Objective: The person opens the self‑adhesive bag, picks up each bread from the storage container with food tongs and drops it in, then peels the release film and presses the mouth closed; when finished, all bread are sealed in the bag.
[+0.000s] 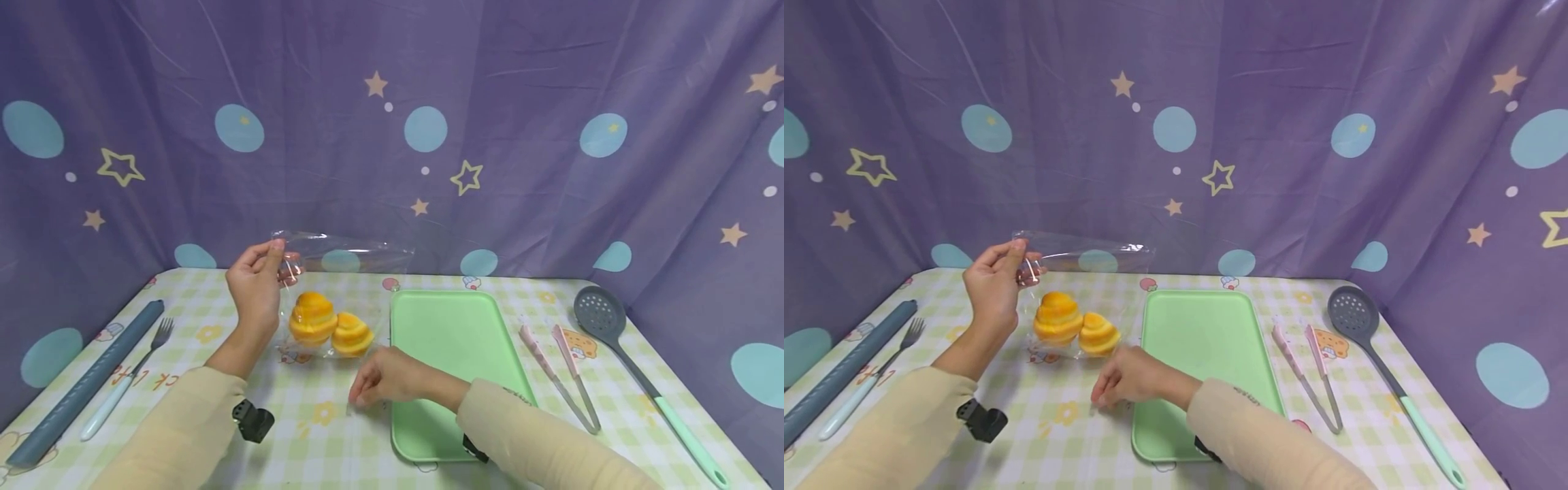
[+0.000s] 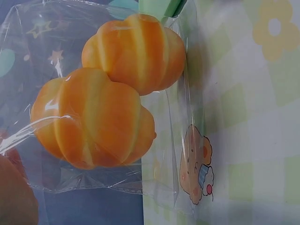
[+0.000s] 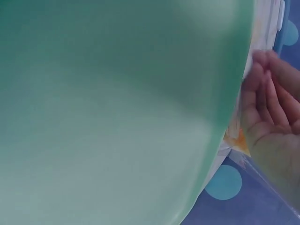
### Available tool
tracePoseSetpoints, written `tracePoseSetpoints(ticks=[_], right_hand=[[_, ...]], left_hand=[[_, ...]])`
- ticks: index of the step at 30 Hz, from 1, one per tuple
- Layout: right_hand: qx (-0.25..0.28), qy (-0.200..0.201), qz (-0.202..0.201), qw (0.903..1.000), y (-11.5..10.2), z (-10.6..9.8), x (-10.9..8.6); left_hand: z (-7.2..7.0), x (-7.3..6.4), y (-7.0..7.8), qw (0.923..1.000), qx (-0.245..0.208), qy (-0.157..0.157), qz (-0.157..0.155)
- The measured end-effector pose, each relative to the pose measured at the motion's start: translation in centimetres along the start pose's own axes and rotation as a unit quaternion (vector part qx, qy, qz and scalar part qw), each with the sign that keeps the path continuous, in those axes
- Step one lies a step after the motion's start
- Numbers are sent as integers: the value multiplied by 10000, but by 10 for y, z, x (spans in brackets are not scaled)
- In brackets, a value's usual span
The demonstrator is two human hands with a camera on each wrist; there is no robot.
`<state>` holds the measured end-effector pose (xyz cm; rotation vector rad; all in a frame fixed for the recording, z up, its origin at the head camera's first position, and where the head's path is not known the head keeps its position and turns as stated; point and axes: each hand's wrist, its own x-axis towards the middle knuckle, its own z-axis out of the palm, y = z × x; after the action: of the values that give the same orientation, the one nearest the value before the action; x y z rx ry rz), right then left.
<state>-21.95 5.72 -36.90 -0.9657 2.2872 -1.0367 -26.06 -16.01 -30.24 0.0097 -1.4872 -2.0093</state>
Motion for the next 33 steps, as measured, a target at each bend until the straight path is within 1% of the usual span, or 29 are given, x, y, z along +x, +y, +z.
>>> tracePoseSetpoints(ticks=[6,7,10,13,16,20,21,22,23,25,26,28,29,31,33], right_hand=[[-44,-313,-167,9994,1,-3,0],[17,-349,-233,9991,1,-4,-1],[468,-363,-385,9975,1,-5,-2],[941,-150,-626,9935,1,-6,-2],[1309,256,-777,9880,-1,-11,-3],[1616,853,-717,9805,-5,-20,-8],[1562,1006,-675,9803,-6,-23,-10],[1388,1147,-637,9816,-7,-25,-11],[1102,1272,-540,9843,-8,-28,-13],[329,1393,-250,9894,-8,-33,-18],[-122,1397,-59,9901,-8,-36,-20],[-949,1247,318,9871,-7,-40,-25],[-1211,1106,466,9853,-6,-41,-26],[-1432,857,551,9844,-2,-41,-28],[-1422,741,479,9859,2,-39,-27]], left_hand=[[0,0,0,10000,-7,7,12],[0,0,-1,10000,-10,10,1],[0,1,-1,10000,-7,17,-36],[0,0,-1,10000,4,11,-53],[0,0,-1,10000,1,4,-40],[-1,0,-1,10000,39,2,-1],[-1,0,-1,10000,53,4,3],[-1,0,-1,10000,66,4,9],[-1,0,-1,10000,69,4,10],[-1,0,-1,10000,86,-7,7],[-1,0,-1,10000,87,-13,0],[-1,0,0,9999,102,-21,-11],[-1,0,0,9999,101,-20,-20],[-1,-1,0,9999,109,-12,-31],[0,-1,0,9999,108,-8,-32]])
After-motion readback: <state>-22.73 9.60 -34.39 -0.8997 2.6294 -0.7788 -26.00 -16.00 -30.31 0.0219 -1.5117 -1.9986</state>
